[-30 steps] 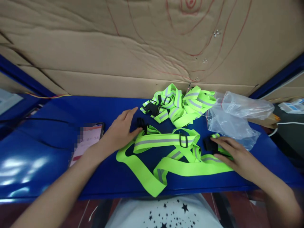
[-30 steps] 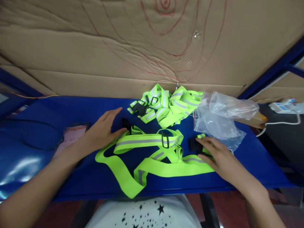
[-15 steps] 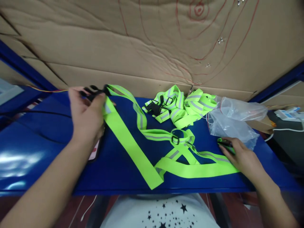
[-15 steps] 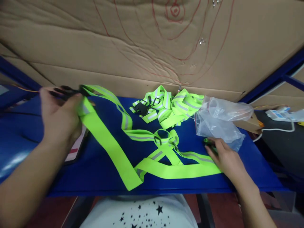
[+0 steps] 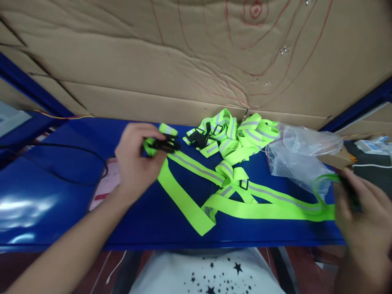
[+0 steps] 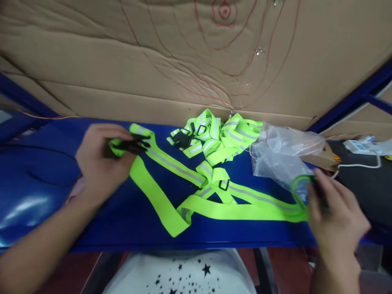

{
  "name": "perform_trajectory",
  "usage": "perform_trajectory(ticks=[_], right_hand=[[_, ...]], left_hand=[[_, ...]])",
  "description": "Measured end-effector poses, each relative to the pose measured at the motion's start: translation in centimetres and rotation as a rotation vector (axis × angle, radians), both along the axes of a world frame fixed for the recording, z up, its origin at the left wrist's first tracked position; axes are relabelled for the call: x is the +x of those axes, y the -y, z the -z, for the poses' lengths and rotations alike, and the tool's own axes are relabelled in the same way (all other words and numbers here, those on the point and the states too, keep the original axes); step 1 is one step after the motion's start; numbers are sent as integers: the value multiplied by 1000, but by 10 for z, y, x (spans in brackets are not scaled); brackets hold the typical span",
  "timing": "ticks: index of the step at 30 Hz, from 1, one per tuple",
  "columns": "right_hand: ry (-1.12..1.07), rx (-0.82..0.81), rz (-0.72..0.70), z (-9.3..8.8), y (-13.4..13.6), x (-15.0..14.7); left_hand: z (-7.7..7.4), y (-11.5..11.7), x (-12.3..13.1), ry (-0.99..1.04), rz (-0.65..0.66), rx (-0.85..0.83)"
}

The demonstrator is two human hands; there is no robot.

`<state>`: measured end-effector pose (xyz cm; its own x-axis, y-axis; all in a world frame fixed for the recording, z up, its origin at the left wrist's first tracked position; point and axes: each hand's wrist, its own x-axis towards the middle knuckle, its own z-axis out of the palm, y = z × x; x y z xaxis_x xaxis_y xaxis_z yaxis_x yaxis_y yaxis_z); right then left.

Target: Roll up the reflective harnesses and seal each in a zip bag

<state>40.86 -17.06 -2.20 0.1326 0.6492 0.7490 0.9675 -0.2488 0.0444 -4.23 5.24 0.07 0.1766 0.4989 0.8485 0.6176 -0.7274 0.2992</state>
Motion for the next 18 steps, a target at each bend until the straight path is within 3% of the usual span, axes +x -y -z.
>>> perform_trajectory(ticks=[1, 3, 6, 11, 18], right_hand=[[67, -29, -119, -8, -13, -21], [150, -247, -399, -22, -40, -61], [205, -440, -626, -30, -77, -110], [180, -383, -715, -21, -106, -153], [60, -360, -752, -1, -104, -158]], left_hand=[[0, 10, 7, -120, 41, -7], [0, 26, 22, -345, 128, 61], [4, 38, 43, -612, 176, 73], [14, 42, 59, -726, 100, -62], [24, 46, 58, -816, 78, -219]])
